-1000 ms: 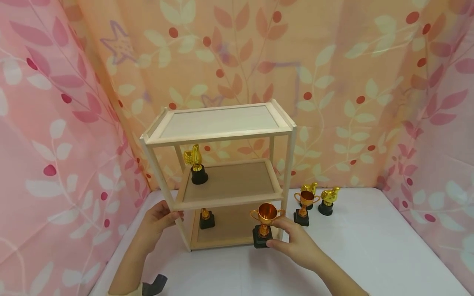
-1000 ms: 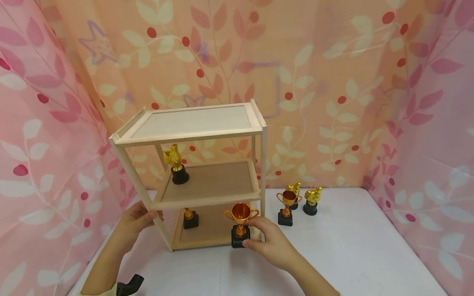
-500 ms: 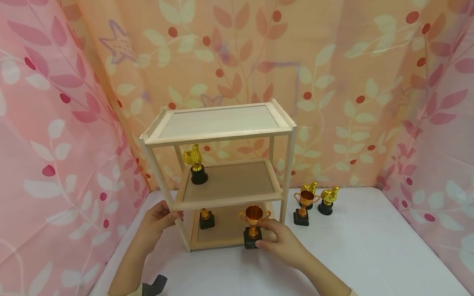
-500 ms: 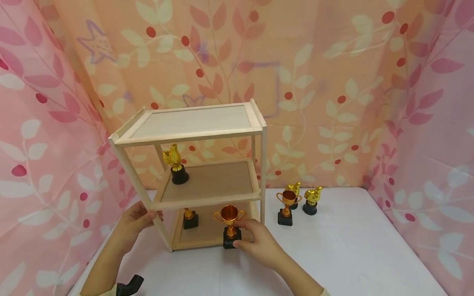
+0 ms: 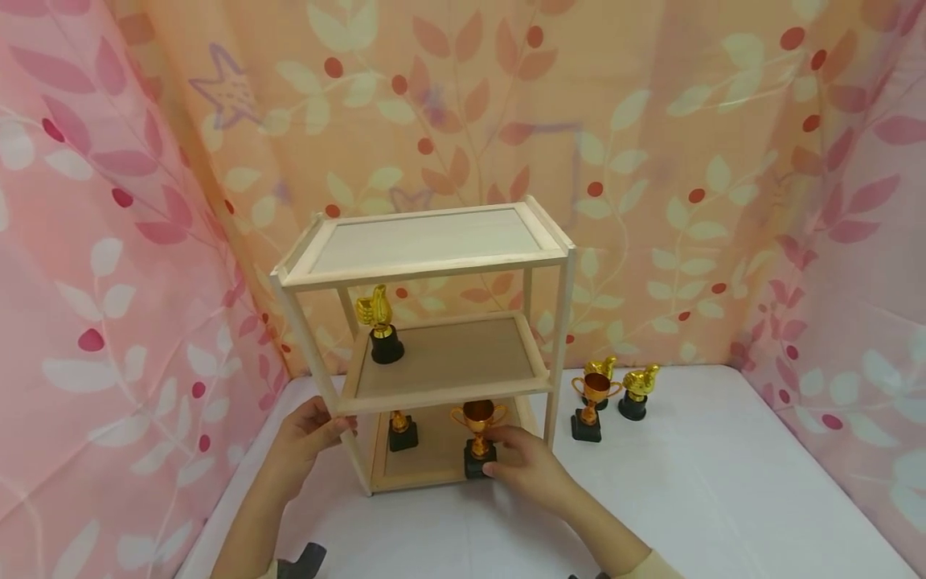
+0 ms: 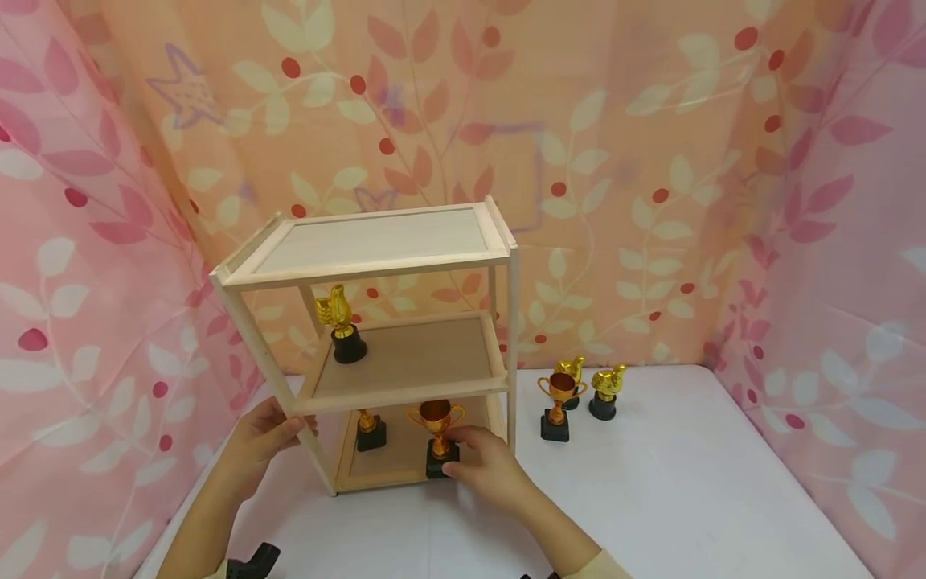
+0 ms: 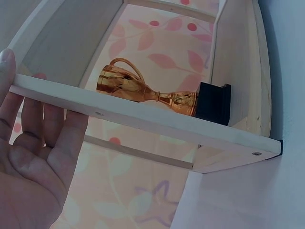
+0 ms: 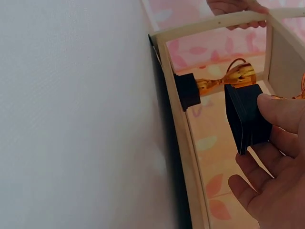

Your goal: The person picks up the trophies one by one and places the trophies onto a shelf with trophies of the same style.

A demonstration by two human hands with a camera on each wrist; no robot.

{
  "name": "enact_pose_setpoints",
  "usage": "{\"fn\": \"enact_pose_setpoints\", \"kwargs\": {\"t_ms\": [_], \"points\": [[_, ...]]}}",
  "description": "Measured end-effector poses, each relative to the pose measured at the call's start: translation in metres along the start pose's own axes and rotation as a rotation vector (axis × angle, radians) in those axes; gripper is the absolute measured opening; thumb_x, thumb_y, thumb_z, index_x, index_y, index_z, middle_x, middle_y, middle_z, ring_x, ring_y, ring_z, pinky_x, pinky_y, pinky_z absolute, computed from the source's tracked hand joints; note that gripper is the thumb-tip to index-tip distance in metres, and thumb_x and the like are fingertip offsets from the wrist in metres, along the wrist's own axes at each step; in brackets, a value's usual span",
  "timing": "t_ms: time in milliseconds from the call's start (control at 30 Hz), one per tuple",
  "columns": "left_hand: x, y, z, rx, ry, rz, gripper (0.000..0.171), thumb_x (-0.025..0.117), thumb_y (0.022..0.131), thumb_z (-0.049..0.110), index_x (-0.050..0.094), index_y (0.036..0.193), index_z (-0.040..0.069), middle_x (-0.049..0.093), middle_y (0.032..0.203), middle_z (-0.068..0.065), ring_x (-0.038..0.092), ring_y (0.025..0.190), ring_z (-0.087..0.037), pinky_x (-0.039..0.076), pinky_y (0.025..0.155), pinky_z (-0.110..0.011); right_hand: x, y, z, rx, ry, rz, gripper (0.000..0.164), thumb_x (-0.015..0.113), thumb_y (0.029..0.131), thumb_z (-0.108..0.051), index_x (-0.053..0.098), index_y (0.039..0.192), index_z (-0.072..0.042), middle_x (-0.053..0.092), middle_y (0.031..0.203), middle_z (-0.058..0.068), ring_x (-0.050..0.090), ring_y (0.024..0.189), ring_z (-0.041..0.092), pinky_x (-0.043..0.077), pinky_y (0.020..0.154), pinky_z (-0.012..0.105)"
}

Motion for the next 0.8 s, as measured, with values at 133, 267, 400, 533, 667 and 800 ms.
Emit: {"fn": "enact_pose_setpoints", "kwargs": {"t_ms": [133,267,400,533,667,800], "points": [[-0.001,-0.001,-0.001,0.003,-0.005,0.005,0.012,0.063,0.101,0.004,0.059,0.112,0.004,0.074,0.098,0.000,0.073,0.093,-0.016,0.059,0.087,-0.029,0.005,0.006,0.003,-0.002,0.010,-0.008,0.045,0.079,0.089,-0.028,0.066,0.130,-0.013,0.068,0.131,0.004,0.063,0.123,0.030,0.049,0.103,0.055],[-0.001,-0.001,0.000,0.005,-0.018,-0.003,0.011,0.063,0.101,0.004,0.060,0.111,0.007,0.074,0.099,0.002,0.073,0.094,-0.015,0.059,0.087,-0.029,0.010,0.011,0.006,-0.003,0.023,-0.018,0.045,0.078,0.091,-0.027,0.066,0.131,-0.011,0.068,0.132,0.006,0.062,0.125,0.032,0.050,0.103,0.056],[-0.002,-0.001,0.001,0.026,-0.028,-0.005,0.011,0.062,0.101,0.003,0.061,0.110,0.008,0.074,0.098,0.001,0.074,0.093,-0.016,0.059,0.086,-0.029,0.015,0.018,0.009,-0.025,0.039,-0.025,0.047,0.076,0.092,-0.026,0.064,0.133,-0.008,0.067,0.132,0.009,0.061,0.125,0.034,0.049,0.104,0.057],[-0.003,-0.001,0.002,0.042,-0.028,0.000,0.011,0.062,0.100,0.001,0.061,0.109,0.008,0.074,0.097,0.001,0.073,0.092,-0.015,0.060,0.085,-0.029,0.020,0.025,0.016,-0.018,0.063,-0.019,0.049,0.075,0.092,-0.026,0.062,0.135,-0.007,0.066,0.132,0.012,0.061,0.125,0.036,0.049,0.105,0.056],[0.000,-0.002,0.001,0.033,-0.027,-0.023,0.009,0.062,0.101,0.002,0.061,0.108,0.008,0.074,0.098,0.001,0.072,0.093,-0.015,0.060,0.086,-0.030,0.024,0.028,0.027,0.012,0.076,-0.011,0.050,0.075,0.092,-0.026,0.061,0.136,-0.006,0.065,0.133,0.013,0.061,0.124,0.036,0.049,0.104,0.056],[0.001,-0.003,0.003,0.043,-0.026,-0.013,0.008,0.062,0.101,0.002,0.060,0.108,0.006,0.074,0.098,0.000,0.072,0.093,-0.016,0.060,0.085,-0.031,0.027,0.033,0.033,0.016,0.062,-0.003,0.050,0.076,0.092,-0.028,0.062,0.136,-0.010,0.066,0.132,0.011,0.060,0.123,0.033,0.049,0.104,0.055]]}}
Point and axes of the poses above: each hand's wrist, its own y-axis towards the middle knuckle, its own x-axis out of the palm, z = x × y, the point moved 6 cm from there along y, towards the middle knuckle
